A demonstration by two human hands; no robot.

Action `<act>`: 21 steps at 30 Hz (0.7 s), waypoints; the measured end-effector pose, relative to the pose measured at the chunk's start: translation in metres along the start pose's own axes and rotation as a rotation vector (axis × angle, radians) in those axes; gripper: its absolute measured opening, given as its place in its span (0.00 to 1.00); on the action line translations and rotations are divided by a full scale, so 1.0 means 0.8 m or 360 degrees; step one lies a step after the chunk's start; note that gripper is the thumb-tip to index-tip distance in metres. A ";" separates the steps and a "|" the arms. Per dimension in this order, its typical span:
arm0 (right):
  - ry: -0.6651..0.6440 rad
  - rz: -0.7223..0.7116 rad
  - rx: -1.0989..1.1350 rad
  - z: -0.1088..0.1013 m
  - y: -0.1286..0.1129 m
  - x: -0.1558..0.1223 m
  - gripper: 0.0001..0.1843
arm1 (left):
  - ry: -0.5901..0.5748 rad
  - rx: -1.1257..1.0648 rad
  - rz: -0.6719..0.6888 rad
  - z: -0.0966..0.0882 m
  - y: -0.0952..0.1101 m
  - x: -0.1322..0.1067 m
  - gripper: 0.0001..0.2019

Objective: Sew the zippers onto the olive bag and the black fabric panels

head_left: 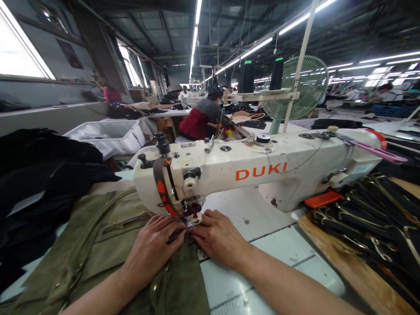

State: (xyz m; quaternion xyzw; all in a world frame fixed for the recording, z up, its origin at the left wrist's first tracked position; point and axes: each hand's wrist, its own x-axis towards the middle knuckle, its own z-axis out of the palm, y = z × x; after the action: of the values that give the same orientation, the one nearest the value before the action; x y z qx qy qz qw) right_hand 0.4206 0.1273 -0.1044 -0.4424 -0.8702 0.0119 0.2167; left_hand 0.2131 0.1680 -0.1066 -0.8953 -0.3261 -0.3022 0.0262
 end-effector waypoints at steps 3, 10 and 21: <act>0.0006 0.0012 0.0000 0.002 -0.001 0.000 0.07 | 0.0028 0.0002 0.0079 0.001 0.000 0.001 0.13; 0.0013 0.0006 -0.0011 0.004 0.000 0.000 0.07 | 0.0013 -0.0072 0.0285 -0.004 -0.007 -0.004 0.15; 0.0090 0.0107 0.0029 0.009 -0.001 0.007 0.08 | -0.0261 -0.0362 0.0021 -0.017 -0.014 -0.009 0.13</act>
State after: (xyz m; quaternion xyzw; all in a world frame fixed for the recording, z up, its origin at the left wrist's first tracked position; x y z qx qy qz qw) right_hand 0.4140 0.1324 -0.1084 -0.4694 -0.8482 0.0145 0.2448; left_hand 0.1944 0.1693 -0.1011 -0.9164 -0.2848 -0.2630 -0.1001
